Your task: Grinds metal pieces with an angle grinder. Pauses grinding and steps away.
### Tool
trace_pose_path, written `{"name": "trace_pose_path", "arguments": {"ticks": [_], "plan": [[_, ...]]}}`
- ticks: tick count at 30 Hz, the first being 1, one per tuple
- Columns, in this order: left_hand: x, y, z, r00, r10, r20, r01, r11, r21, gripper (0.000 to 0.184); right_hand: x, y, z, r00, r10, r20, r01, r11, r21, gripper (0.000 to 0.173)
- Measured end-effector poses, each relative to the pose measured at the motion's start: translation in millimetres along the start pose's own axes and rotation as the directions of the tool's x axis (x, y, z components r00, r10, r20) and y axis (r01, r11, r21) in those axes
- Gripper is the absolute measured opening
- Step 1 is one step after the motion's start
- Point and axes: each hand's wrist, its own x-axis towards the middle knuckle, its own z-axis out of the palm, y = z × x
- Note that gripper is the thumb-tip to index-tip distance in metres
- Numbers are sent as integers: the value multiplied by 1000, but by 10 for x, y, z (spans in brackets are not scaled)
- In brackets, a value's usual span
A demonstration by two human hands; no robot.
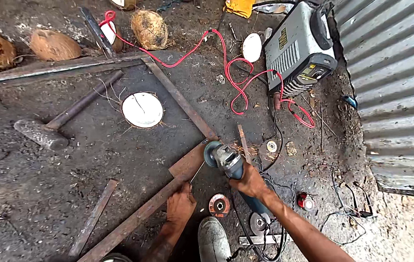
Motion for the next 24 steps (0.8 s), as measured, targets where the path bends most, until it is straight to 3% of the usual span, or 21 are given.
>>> {"name": "trace_pose_path", "arguments": {"ticks": [4, 9, 24], "plan": [[26, 45, -86, 993, -52, 110, 54, 998, -15, 30, -141, -13, 147, 997, -48, 56, 49, 998, -26, 75], [0, 9, -71, 996, -46, 77, 48, 999, -19, 32, -21, 37, 84, 1000, -10, -9, 10, 1000, 2, 74], [27, 13, -51, 996, -40, 78, 41, 999, -10, 32, -164, 39, 183, 999, -4, 36, 4, 1000, -5, 75]]}}
